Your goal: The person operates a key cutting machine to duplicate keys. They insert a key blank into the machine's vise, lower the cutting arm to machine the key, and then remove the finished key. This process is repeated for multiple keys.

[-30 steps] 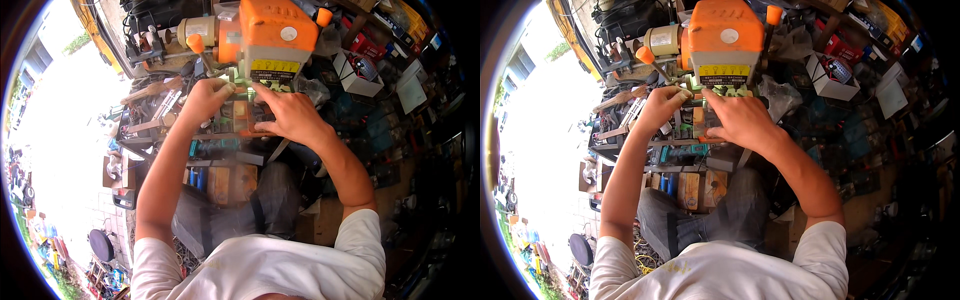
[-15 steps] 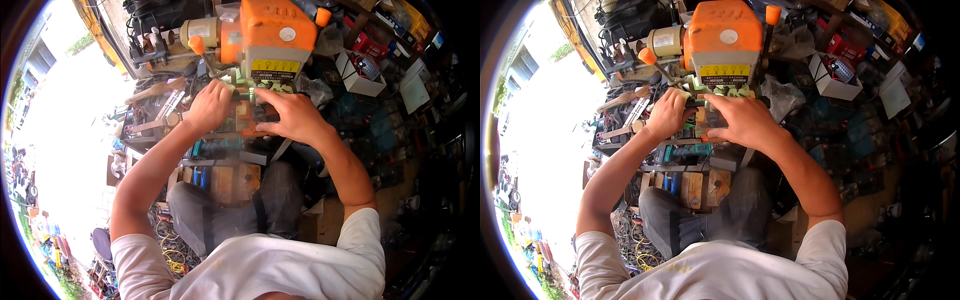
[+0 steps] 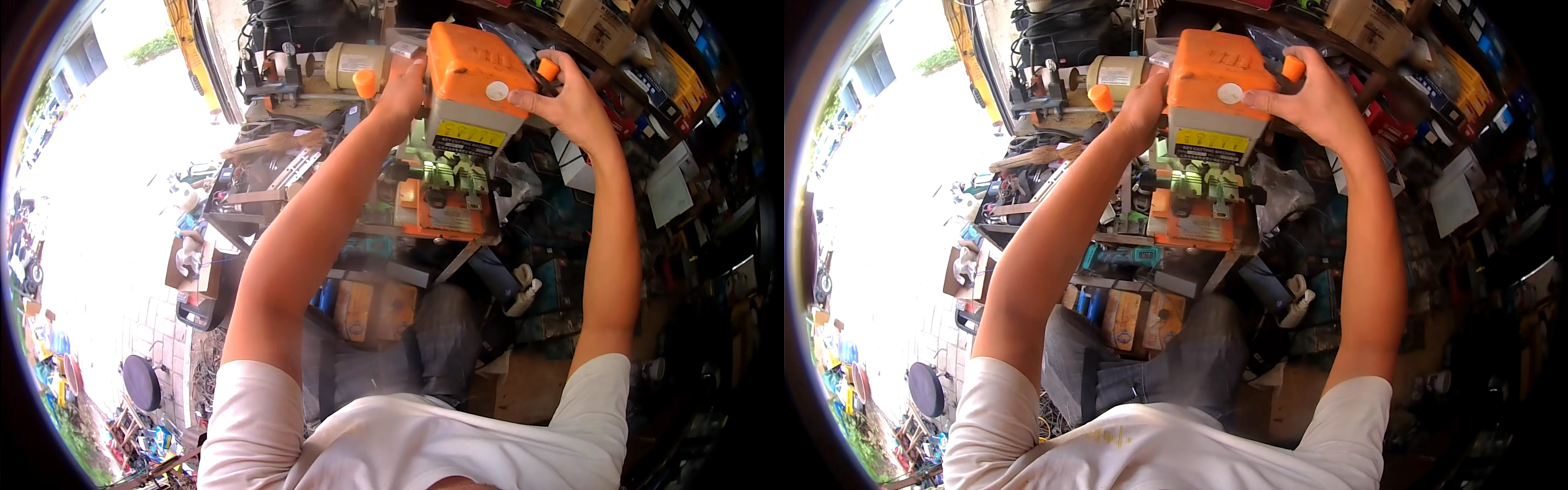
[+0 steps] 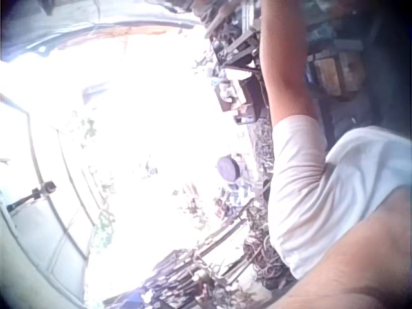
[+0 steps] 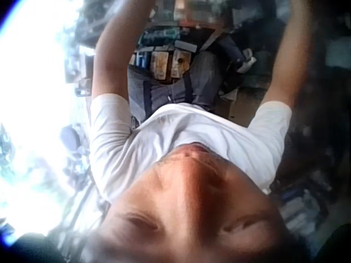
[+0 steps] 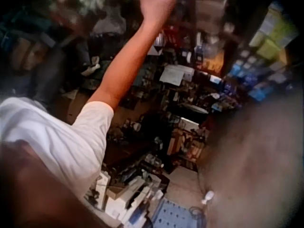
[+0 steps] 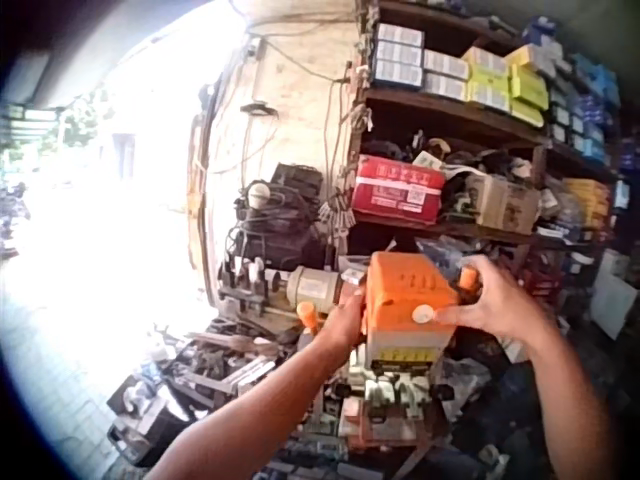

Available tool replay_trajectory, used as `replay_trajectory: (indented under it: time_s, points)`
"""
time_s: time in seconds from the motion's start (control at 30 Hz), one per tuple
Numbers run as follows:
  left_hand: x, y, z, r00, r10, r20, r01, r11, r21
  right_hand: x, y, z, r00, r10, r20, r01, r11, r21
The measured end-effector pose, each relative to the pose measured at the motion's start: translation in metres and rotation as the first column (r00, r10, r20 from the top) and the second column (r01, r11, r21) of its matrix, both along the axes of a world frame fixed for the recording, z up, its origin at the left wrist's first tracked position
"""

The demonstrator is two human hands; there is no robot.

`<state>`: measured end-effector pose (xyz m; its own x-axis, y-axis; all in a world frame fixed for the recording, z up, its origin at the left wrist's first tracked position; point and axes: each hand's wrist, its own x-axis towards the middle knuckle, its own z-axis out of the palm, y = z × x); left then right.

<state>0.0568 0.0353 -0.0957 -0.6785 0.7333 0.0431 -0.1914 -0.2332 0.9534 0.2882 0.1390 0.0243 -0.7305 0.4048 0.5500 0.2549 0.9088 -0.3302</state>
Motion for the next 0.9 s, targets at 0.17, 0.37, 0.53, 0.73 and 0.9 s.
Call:
replay_trajectory:
  time_s: [0.17, 0.37, 0.53, 0.73, 0.9]
  points:
    - [0.04, -0.023, 0.017, 0.986, 0.007, -0.165, -0.001, 0.999, 0.034, 0.0, 0.015, -0.006, 0.999, 0.041, 0.035, -0.043, 0.998, 0.051]
    - [0.06, -0.078, 0.032, 0.615, 0.415, -0.671, -0.179, 0.902, 0.394, 0.004, -0.025, 0.016, 0.99, 0.05, 0.129, -0.034, 0.992, -0.121]
    - [-0.013, -0.085, 0.064, -0.178, 0.147, -0.973, -0.292, 0.936, 0.195, 0.001, 0.018, 0.009, 0.972, 0.222, 0.077, -0.202, 0.956, -0.212]
    - [-0.026, -0.065, 0.1, 0.378, -0.221, -0.899, 0.026, 0.973, -0.228, 0.008, 0.019, 0.014, 0.963, 0.239, 0.129, -0.206, 0.952, -0.225]
    - [-0.036, -0.054, 0.114, 0.439, -0.253, -0.862, 0.011, 0.961, -0.277, 0.007, 0.021, 0.005, 0.96, 0.28, 0.018, -0.262, 0.917, -0.302]
